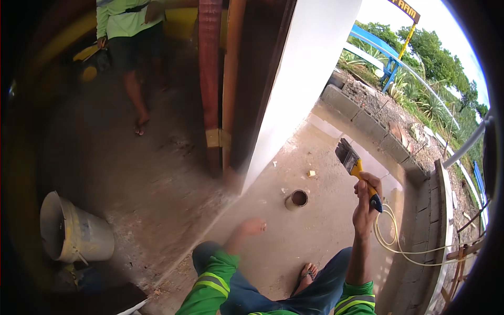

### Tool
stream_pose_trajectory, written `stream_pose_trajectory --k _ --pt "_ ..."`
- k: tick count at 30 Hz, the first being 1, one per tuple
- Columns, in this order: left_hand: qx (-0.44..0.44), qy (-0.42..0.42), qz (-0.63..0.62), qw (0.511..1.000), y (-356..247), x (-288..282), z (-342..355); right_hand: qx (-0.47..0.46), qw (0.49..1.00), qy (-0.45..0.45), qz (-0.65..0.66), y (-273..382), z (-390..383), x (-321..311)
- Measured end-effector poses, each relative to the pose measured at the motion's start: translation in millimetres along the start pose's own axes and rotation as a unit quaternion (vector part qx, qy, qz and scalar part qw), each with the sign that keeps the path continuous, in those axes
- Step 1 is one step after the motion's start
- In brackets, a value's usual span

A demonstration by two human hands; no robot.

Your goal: The person paints the edge of a door frame using a paintbrush and a small container of brown paint.

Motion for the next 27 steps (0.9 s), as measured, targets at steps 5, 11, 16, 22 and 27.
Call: stream_pose_trajectory --k 5,11,16,22,27 --pt "-0.071 -0.032 -0.027 0.997 -51 10 34 0.124 0.991 0.037 0.039 -90 -25 -13" --pt "-0.139 -0.139 0.036 0.980 -89 -20 49 0.137 0.977 0.088 0.138 -150 13 -13" --pt "-0.212 -0.269 0.036 0.939 -180 -81 64 0.108 0.959 0.118 0.234 -162 72 -22" --pt "-0.139 -0.305 0.019 0.942 -277 -123 104 0.059 0.944 0.108 0.306 -144 130 -33" --pt "-0.265 -0.115 0.058 0.956 -319 -126 135 -0.108 0.930 0.161 0.311 -44 177 -5"
Point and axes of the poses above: each hand's wrist, its own z-axis towards the middle knuckle, its own x-axis out of the palm, y = z × x, the point moved 6 cm from there along z, towards the middle knuckle, and after that the axes turned 5 degrees about -z, right-handed, at the moved point
